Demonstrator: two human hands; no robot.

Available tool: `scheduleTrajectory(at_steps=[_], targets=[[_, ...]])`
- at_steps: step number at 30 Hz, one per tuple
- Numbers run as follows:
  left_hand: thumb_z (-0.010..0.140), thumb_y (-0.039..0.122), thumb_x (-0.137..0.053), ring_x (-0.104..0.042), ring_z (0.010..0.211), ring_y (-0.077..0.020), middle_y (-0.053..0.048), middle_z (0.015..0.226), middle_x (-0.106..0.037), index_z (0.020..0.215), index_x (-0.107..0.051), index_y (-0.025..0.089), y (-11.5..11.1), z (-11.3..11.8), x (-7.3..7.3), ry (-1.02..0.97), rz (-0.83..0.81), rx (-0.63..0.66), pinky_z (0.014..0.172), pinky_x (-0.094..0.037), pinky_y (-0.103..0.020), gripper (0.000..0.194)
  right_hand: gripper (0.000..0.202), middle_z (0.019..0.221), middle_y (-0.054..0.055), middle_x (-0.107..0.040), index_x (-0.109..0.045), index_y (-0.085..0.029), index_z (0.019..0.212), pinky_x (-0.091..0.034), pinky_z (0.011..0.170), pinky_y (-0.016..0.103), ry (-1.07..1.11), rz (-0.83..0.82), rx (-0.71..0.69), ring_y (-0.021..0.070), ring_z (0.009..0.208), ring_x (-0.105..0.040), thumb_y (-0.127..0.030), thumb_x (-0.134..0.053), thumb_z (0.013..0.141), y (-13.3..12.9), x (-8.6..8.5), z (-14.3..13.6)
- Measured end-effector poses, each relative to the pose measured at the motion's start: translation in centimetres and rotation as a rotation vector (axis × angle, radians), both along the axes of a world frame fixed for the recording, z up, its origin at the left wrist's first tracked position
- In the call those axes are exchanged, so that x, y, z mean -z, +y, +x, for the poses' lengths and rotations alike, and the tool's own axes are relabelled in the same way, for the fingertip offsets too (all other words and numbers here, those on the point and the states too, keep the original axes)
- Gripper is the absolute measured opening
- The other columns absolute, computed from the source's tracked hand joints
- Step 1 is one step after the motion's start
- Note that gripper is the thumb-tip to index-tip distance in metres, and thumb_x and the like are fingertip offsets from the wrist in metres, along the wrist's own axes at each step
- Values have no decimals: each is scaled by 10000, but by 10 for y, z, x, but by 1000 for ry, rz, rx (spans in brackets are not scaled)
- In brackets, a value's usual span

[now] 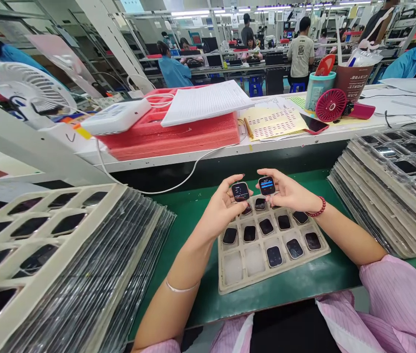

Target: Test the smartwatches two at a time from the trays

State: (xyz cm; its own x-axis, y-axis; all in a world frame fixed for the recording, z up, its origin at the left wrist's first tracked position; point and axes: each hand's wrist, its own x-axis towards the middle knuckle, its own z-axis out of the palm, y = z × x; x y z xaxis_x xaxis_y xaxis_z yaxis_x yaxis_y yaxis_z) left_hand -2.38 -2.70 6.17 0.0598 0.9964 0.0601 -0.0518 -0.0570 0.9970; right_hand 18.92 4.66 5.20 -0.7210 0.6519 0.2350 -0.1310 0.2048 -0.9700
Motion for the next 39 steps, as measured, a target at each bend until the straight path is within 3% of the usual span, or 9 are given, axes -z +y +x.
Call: scheduleTrajectory(at_steps=[4, 6, 8, 11, 15, 19, 24, 27, 39], targets=[[661, 372, -848, -619, 638, -104, -74, 1025, -705, 1290, -566, 212, 3, -7, -4, -259, -81, 33, 481, -417, -188, 708, 627, 1107, 61, -646, -463, -222, 1347, -563, 595, 209, 133, -283, -32, 93, 686, -626, -294, -747, 792, 5, -2, 1], [734, 550, -759, -617, 646, -110, -98, 1064, -711, 1205, -643, 201, 5, -13, -5, -354, -122, 22, 466, -413, -193, 598, 517, 1106, 88, -675, -509, -207, 1304, -546, 553, 220, 168, -390, -43, 109, 659, -628, -497, -611, 888, 9, -4, 3], [808, 671, -615, -606, 642, -112, -110, 1095, -714, 1140, -690, 200, 6, -19, -6, -413, -162, 1, 461, -412, -201, 581, 579, 1082, 114, -700, -545, -193, 1269, -524, 517, 236, 174, -441, -42, 126, 629, -618, -643, -372, 949, 12, -5, 6], [823, 730, -536, -587, 615, -112, -111, 1073, -723, 1119, -709, 203, 8, -25, -5, -450, -179, -22, 434, -381, -204, 629, 670, 1035, 114, -716, -555, -189, 1247, -509, 511, 237, 155, -457, 3, 120, 584, -595, -691, -232, 942, 16, -4, 9], [725, 553, -762, -633, 673, -120, -108, 1066, -723, 1183, -655, 195, 10, -21, -3, -386, -138, -3, 486, -426, -196, 592, 500, 1098, 92, -705, -513, -219, 1251, -534, 554, 214, 166, -416, 15, 105, 640, -635, -532, -562, 864, 17, 2, 6], [641, 219, -845, -697, 763, -154, -101, 1085, -703, 1323, -524, 189, 9, -7, 0, -131, -75, -11, 555, -488, -196, 754, 626, 1120, 75, -678, -471, -227, 1268, -576, 614, 225, 96, -280, 69, 125, 754, -681, -212, -749, 708, 13, 10, -5], [766, 221, -718, -712, 763, -164, -106, 1078, -704, 1391, -487, 177, 4, 1, 3, 22, 3, -17, 554, -500, -209, 667, 434, 934, 34, -665, -539, -176, 1181, -538, 574, 223, -21, -1, 222, 92, 639, -590, -149, -629, 758, 5, 17, -14], [739, 189, -715, -723, 835, -196, -129, 1164, -691, 1387, -505, 178, 3, 1, 2, 53, 7, -16, 573, -509, -217, 682, 438, 954, 47, -668, -546, -171, 1189, -513, 596, 223, -57, 117, 258, 113, 711, -606, -140, -609, 757, 2, 18, -14], [763, 257, -706, -716, 775, -192, -125, 1091, -724, 1289, -590, 158, 3, 2, 4, 72, 1, -21, 572, -491, -235, 547, 304, 886, 43, -693, -583, -167, 1105, -479, 610, 243, -106, 231, 268, 136, 719, -625, -156, -556, 803, -3, 10, -11]])
